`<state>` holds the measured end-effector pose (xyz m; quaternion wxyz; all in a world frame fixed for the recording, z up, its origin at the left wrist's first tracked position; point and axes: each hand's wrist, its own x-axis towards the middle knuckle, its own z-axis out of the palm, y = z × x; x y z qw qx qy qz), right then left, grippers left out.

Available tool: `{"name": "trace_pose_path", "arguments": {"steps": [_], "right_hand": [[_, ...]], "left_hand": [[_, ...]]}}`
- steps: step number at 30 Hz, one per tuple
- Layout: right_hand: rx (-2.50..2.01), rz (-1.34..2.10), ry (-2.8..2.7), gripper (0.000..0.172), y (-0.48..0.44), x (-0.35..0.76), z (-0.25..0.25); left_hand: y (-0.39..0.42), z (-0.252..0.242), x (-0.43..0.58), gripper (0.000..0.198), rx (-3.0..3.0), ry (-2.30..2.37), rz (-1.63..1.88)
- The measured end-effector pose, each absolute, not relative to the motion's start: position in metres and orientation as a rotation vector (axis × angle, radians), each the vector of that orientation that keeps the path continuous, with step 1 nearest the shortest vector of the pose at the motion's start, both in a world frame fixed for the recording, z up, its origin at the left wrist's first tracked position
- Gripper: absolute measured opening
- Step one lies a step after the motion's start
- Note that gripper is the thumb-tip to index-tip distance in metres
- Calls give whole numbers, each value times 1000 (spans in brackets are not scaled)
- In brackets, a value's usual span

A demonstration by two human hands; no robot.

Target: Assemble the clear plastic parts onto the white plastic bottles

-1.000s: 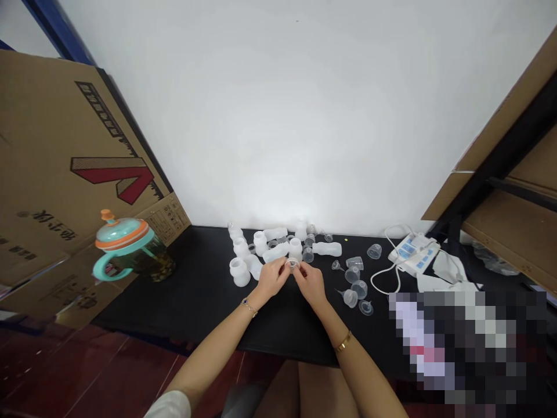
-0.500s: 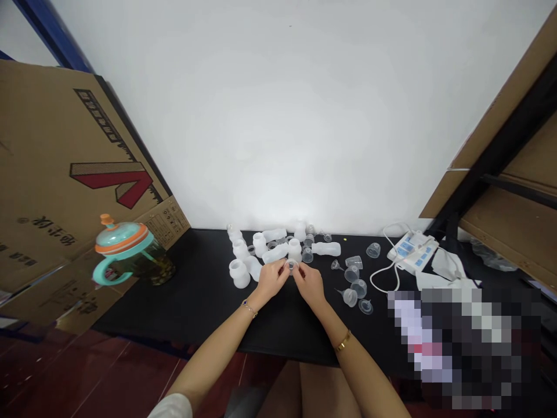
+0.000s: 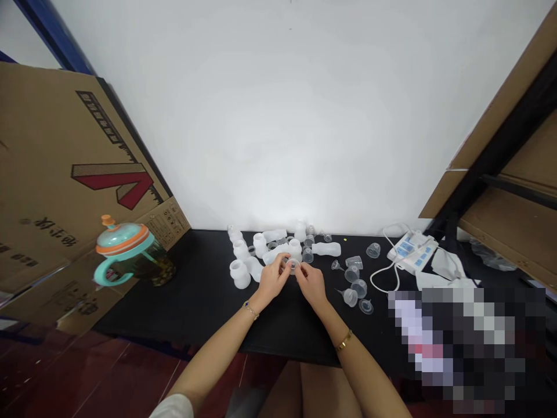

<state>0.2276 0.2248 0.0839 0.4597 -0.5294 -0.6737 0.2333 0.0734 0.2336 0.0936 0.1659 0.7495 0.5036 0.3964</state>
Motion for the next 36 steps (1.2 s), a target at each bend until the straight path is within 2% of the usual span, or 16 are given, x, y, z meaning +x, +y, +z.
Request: {"name": "trace_pose_path", "arguments": {"steps": [4, 8, 18, 36], "right_hand": [[-1334, 560, -1684, 40, 225, 227, 83], [-1346, 598, -1650, 29, 225, 227, 83], [-1271, 591, -1642, 25, 225, 225, 83], [-1265, 614, -1629, 25, 225, 225, 83]], "left_hand": [[234, 93, 73, 33, 2131, 1394, 1152], [233, 94, 72, 30, 2138, 1406, 1176], [235, 90, 73, 23, 2193, 1382, 1157], [236, 93, 72, 24, 2180, 1405, 1135]]}}
